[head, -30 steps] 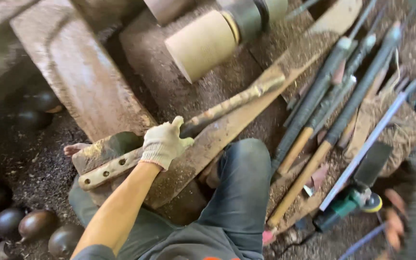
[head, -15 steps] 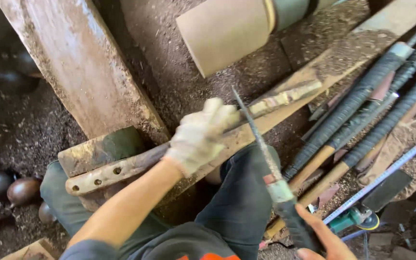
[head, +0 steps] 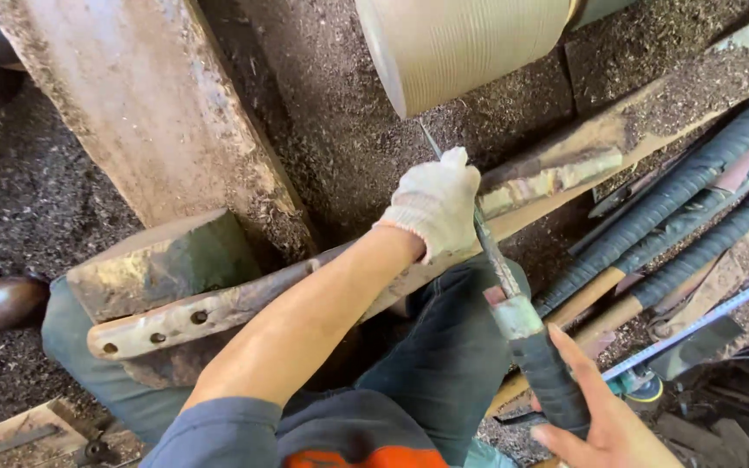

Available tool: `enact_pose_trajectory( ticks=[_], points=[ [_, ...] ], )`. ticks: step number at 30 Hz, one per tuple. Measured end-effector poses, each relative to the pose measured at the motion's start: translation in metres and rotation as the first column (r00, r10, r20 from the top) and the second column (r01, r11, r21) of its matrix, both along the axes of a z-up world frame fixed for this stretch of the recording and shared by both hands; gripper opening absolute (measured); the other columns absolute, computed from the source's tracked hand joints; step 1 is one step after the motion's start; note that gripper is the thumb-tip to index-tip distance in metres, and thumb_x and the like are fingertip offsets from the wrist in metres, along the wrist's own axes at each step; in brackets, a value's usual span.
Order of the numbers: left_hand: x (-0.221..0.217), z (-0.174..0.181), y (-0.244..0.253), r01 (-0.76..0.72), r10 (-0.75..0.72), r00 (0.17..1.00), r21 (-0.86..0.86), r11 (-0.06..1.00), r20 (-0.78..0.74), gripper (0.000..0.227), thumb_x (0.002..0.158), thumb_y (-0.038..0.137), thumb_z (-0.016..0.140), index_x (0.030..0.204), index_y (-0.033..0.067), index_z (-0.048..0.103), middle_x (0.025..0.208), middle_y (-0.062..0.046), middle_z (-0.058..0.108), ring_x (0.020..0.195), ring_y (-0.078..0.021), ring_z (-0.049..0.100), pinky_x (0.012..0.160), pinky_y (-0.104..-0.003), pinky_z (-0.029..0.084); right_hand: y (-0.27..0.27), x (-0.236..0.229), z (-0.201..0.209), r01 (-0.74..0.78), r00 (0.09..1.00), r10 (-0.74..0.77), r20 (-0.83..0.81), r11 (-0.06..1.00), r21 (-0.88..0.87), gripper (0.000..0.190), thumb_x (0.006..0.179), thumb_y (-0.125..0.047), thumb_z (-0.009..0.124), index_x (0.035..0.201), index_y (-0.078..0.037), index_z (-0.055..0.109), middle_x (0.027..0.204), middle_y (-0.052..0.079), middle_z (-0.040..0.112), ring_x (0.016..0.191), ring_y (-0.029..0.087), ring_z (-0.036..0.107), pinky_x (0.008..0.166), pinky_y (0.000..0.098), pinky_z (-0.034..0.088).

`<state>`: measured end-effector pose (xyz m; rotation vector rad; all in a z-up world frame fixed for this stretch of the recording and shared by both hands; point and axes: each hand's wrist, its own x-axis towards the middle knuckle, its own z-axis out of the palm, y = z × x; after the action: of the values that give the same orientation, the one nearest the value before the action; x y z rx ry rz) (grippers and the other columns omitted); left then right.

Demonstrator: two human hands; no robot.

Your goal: The person sits at a foot-treadle lathe and shapes a rotating cylindrical wooden blank with a hand chisel, steadying the tool on a wooden rest. They periodically stop, measure the blank with a ruler, reposition the workpiece, and resume cutting to shape the cylinder.

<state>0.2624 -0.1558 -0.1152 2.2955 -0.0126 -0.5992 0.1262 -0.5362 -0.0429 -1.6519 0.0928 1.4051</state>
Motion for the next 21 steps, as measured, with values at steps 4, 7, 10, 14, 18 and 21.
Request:
enact_pose_trajectory(
  ticks=[4, 7, 10, 14, 18, 21],
  points=[
    [0.005, -0.01, 0.002, -0.022, 0.022, 1.0, 0.011, 1.0, 0.002, 0.026, 0.064, 0.022, 0.077, 0.085, 0.0065, 0.072, 0.107, -0.025, 0.062, 0.096, -0.0452, 0.067, 0.085, -0.052, 0.056, 0.055, 0.014, 0.017, 0.028, 1.0, -0.029, -0.009, 0.987, -0.16, 0.118, 0.08, 0.004, 0.082, 0.171, -0.022, 0.012, 0.126, 0.007, 0.056, 0.102, 0.013, 0.056, 0.09, 0.0272, 0.047],
    [0.005, -0.004, 0.003, -0.061, 0.06, 0.996, 0.01, 0.998, 0.064, 0.027, 0.062, 0.022, 0.079, 0.082, 0.0057, 0.073, 0.105, -0.025, 0.064, 0.094, -0.0457, 0.067, 0.084, -0.052, 0.055, 0.074, 0.022, 0.021, 0.102, 0.992, -0.115, -0.049, 0.972, -0.213, 0.116, 0.074, 0.007, 0.076, 0.167, -0.026, 0.014, 0.132, 0.002, 0.055, 0.101, 0.011, 0.056, 0.089, 0.0257, 0.044],
    [0.004, -0.005, 0.001, -0.082, 0.08, 0.993, 0.017, 0.997, 0.082, 0.029, 0.059, 0.023, 0.081, 0.08, 0.005, 0.073, 0.104, -0.025, 0.064, 0.093, -0.0452, 0.067, 0.083, -0.051, 0.056, 0.05, 0.021, 0.007, 0.088, 0.993, -0.097, -0.068, 0.988, -0.124, 0.12, 0.074, 0.01, 0.074, 0.169, -0.026, 0.01, 0.127, 0.005, 0.057, 0.097, 0.013, 0.057, 0.087, 0.0264, 0.046],
    [0.003, -0.009, -0.004, -0.087, 0.083, 0.995, 0.068, 0.994, 0.052, 0.028, 0.062, 0.022, 0.08, 0.083, 0.0046, 0.074, 0.103, -0.025, 0.064, 0.092, -0.0442, 0.069, 0.082, -0.05, 0.057, -0.01, 0.018, -0.019, 0.026, 0.998, -0.019, -0.064, 0.993, 0.116, 0.123, 0.087, 0.012, 0.077, 0.178, -0.021, 0.002, 0.119, 0.012, 0.061, 0.099, 0.016, 0.06, 0.085, 0.0293, 0.052],
    [0.003, -0.011, -0.006, -0.097, 0.098, 0.995, 0.119, 0.988, 0.0, 0.029, 0.064, 0.022, 0.081, 0.086, 0.0037, 0.075, 0.107, -0.025, 0.065, 0.092, -0.0432, 0.069, 0.081, -0.05, 0.058, 0.013, 0.046, -0.005, -0.042, 0.995, 0.026, -0.098, 0.986, -0.163, 0.123, 0.072, 0.011, 0.075, 0.17, -0.029, 0.012, 0.11, 0.008, 0.063, 0.084, 0.013, 0.061, 0.074, 0.0281, 0.052],
    [0.003, -0.007, -0.007, -0.123, 0.127, 0.992, 0.128, 0.984, -0.025, 0.03, 0.069, 0.023, 0.08, 0.091, 0.003, 0.075, 0.107, -0.025, 0.066, 0.094, -0.0437, 0.069, 0.082, -0.05, 0.058, -0.026, 0.046, -0.022, -0.063, 0.997, 0.069, -0.036, 0.987, 0.147, 0.123, 0.086, 0.011, 0.078, 0.18, -0.02, 0.005, 0.115, 0.012, 0.064, 0.094, 0.015, 0.062, 0.081, 0.0292, 0.054]
  ],
)
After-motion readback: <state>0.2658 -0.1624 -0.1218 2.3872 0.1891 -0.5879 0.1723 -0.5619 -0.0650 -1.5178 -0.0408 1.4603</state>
